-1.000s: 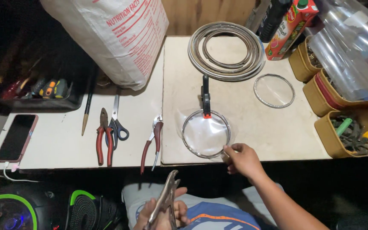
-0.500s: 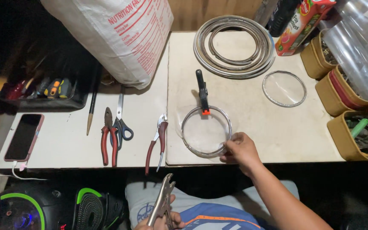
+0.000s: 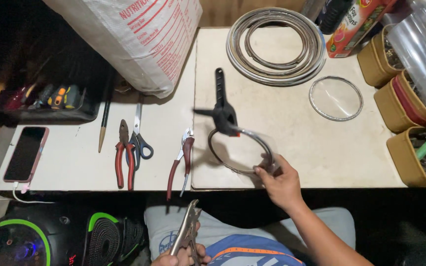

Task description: Assembling a mesh head onto a metal drum hoop using clamps and pliers

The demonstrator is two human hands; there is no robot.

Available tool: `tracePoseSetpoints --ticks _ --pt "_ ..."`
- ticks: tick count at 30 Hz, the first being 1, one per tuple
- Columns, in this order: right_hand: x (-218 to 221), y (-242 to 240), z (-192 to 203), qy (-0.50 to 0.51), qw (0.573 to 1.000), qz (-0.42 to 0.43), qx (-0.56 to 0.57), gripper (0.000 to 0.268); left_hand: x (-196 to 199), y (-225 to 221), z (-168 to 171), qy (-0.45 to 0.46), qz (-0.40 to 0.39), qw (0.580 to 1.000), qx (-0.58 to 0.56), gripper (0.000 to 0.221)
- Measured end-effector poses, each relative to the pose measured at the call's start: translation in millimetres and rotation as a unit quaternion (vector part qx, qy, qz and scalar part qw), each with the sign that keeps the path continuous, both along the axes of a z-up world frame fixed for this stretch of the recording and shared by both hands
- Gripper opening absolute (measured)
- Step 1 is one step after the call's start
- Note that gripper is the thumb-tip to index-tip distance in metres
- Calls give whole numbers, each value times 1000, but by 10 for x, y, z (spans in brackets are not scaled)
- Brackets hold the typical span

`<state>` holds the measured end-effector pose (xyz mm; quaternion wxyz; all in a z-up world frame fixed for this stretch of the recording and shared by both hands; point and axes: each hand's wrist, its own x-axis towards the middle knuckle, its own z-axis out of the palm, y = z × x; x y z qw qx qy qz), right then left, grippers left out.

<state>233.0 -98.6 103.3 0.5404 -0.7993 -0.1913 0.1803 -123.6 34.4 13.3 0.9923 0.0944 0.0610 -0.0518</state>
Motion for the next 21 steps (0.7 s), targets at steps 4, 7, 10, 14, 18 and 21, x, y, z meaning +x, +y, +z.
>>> tracePoseSetpoints --ticks 4,7,10,14,18,21 --pt "-77 -36 -7 -83 991 35 95 21 35 -10 -49 -10 1 1000 -2 97" --pt "-109 -34 87 -158 978 70 114 19 59 11 66 -1 -1 1000 4 98" --pt "-117 -32 190 -214 968 85 97 14 66 19 121 31 -6 999 20 99" --pt "-137 -24 196 -226 962 95 118 19 74 -3 219 57 15 998 30 98" --pt "-143 -26 184 -231 960 99 125 15 77 -4 156 33 5 999 19 98" --pt "-138 -35 178 -238 957 104 125 13 86 -7 193 38 10 999 10 100"
